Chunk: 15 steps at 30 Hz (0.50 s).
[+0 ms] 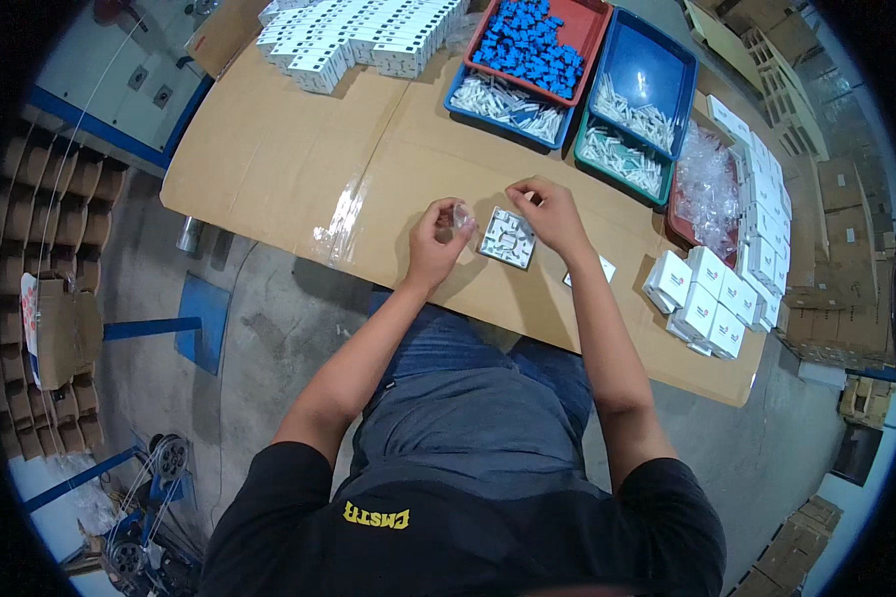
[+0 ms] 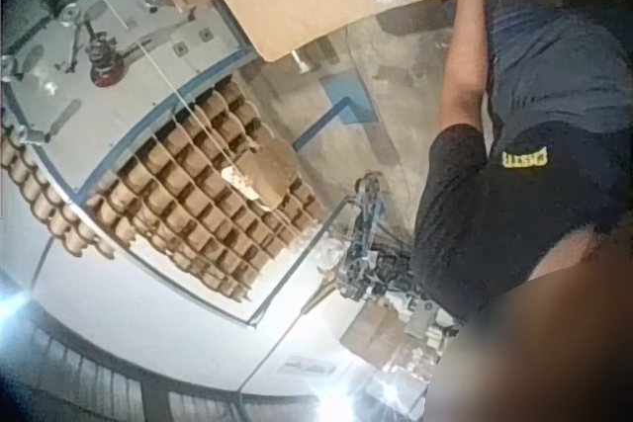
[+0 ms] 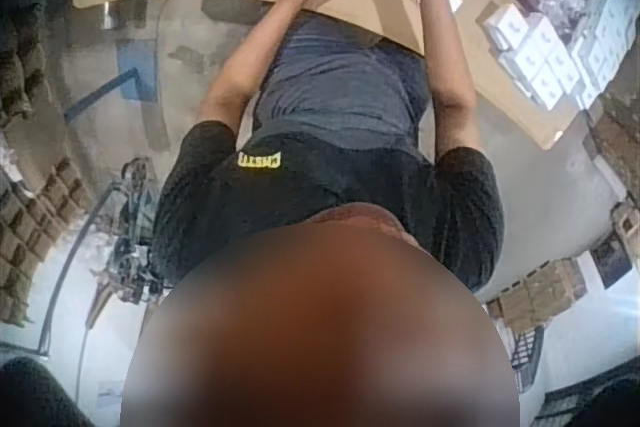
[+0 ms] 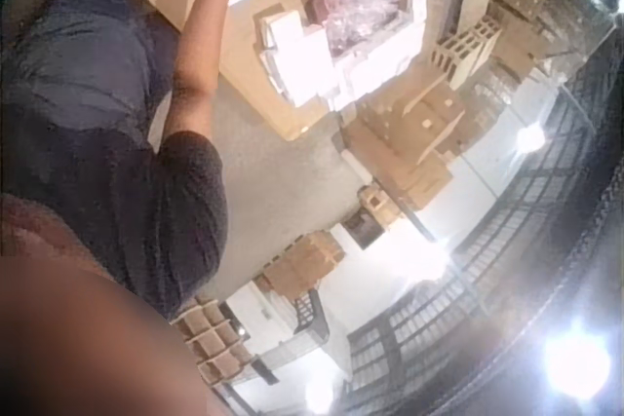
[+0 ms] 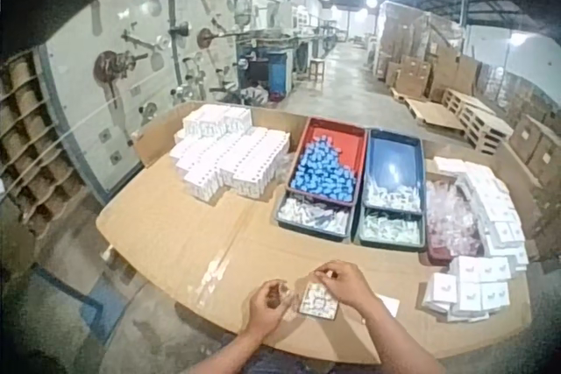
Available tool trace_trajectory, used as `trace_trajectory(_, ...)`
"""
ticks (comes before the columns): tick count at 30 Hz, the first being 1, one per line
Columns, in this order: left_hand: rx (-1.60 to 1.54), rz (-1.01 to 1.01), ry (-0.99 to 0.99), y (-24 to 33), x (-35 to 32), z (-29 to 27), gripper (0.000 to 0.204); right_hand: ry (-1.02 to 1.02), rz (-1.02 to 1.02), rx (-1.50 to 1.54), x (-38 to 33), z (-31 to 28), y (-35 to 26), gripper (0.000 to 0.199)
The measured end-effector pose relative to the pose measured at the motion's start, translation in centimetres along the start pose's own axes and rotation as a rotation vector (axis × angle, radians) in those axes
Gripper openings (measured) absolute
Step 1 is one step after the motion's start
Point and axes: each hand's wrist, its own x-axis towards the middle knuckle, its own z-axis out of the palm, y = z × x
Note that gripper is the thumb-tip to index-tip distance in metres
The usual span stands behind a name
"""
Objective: The person is seen packing small plastic components and instruction sheets into small white boxes at a factory workbench.
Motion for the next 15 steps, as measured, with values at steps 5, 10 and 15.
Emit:
trace_trajectory(5,-0.072,-0.11,-0.003,-0.1,0.4,0.2,0.033,0.253,0.011,-0.244,4.3,-2.0,3.2,0.02)
trace_trajectory(10,-0.135,-0.154,0.059,-0.6,0.5,0.1,0.031,0.326,-0.078,-0.474,10.3,-3.6,5.3,0.015)
trace_trajectory(15,0.017,-0.078,-0.053,-0.7,0.1,0.7,0.036,-0.093,-0.032,-0.645,14.9,-4.0,5.6,0.016)
